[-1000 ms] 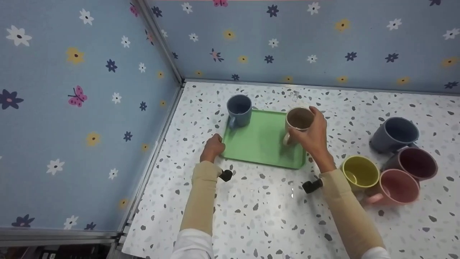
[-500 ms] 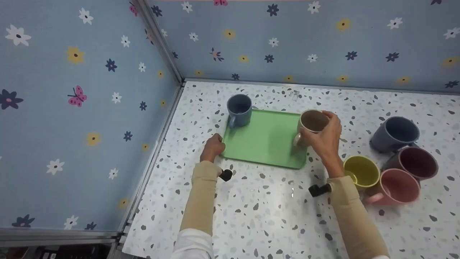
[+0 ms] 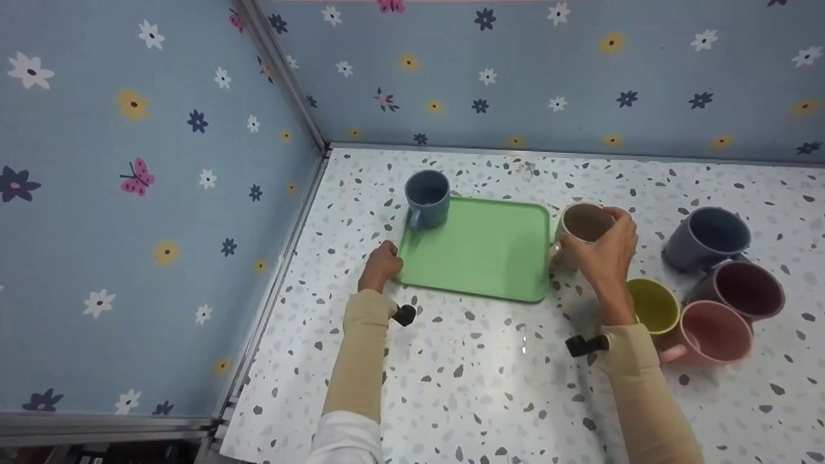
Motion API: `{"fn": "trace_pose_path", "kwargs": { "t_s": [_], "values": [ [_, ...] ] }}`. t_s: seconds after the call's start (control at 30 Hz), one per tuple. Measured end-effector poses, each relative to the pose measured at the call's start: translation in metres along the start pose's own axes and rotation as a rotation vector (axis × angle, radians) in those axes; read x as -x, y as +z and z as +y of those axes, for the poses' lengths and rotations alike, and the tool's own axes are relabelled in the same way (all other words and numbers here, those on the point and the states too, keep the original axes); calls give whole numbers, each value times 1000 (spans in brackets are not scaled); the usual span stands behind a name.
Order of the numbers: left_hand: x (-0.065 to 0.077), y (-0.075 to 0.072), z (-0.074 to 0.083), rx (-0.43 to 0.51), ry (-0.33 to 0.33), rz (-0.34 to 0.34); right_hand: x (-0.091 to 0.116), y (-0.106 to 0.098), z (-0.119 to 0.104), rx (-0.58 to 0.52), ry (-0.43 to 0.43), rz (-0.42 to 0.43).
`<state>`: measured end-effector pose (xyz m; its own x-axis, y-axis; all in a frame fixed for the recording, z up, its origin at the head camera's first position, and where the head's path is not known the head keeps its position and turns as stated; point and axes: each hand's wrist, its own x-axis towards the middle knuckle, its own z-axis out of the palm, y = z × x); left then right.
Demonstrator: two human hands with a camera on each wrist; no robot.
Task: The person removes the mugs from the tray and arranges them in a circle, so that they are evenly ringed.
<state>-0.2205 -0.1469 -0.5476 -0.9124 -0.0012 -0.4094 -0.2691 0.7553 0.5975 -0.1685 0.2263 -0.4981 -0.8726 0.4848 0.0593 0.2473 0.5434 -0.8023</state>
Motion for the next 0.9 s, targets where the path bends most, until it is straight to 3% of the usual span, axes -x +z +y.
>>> {"fn": "trace_pose_path", "kwargs": {
  "t_s": [0.57, 0.9],
  "values": [
    [0, 1, 1, -9, -14, 13, -3, -24, 9, 140, 86, -115],
    [-1, 2, 0, -13, -12, 20, 0, -33, 14, 193, 125, -103]
  ]
}}
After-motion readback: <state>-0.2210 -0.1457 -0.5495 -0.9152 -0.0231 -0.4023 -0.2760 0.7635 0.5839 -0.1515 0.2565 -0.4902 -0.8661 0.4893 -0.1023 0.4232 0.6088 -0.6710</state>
